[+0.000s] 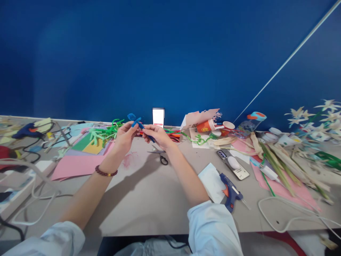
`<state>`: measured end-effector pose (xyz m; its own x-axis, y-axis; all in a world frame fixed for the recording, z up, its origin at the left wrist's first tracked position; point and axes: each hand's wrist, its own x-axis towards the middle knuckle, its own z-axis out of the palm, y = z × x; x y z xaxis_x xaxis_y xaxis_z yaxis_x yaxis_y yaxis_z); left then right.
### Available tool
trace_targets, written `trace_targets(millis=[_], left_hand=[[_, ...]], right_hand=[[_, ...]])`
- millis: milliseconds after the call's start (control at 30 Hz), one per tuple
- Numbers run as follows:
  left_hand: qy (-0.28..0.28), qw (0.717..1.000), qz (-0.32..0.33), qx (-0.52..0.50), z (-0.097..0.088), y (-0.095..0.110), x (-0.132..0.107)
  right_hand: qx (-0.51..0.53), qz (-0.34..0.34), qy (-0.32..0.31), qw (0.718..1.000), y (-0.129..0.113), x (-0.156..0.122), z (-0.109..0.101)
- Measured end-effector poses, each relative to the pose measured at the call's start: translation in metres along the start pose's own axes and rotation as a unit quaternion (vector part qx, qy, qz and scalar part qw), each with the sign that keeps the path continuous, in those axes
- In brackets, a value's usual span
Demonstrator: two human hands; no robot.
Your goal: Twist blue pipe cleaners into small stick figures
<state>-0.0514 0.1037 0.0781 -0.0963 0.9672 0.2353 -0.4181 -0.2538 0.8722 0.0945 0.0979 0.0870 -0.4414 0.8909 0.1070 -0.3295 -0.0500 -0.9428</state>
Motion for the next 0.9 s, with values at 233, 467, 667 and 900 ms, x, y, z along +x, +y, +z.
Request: trace_targets(millis=[233, 467, 667, 900], left_hand=[[-0.147, 0.988, -0.039, 0.016, -0.001, 0.003, -0.005], [-0.08, 0.996, -0.026, 0.025, -0.003, -0.007, -0.001], [-0.029, 0.999, -0.043, 0.01, 0.004, -0.008, -0.004], [-0.035, 0.994, -0.094, -0.053, 0.006, -0.005, -0.004]], right_hand=[[-0.003, -0.002, -0.008, 1.0, 0.006, 0.003, -0.002], [-0.031, 0.017, 0.005, 0.999, 0.005, 0.002, -0.001], [-0.032, 0.005, -0.003, 0.999, 0.006, 0.002, 0.0], [-0.048, -0.021, 0.006, 0.999, 0.007, 0.003, 0.0]])
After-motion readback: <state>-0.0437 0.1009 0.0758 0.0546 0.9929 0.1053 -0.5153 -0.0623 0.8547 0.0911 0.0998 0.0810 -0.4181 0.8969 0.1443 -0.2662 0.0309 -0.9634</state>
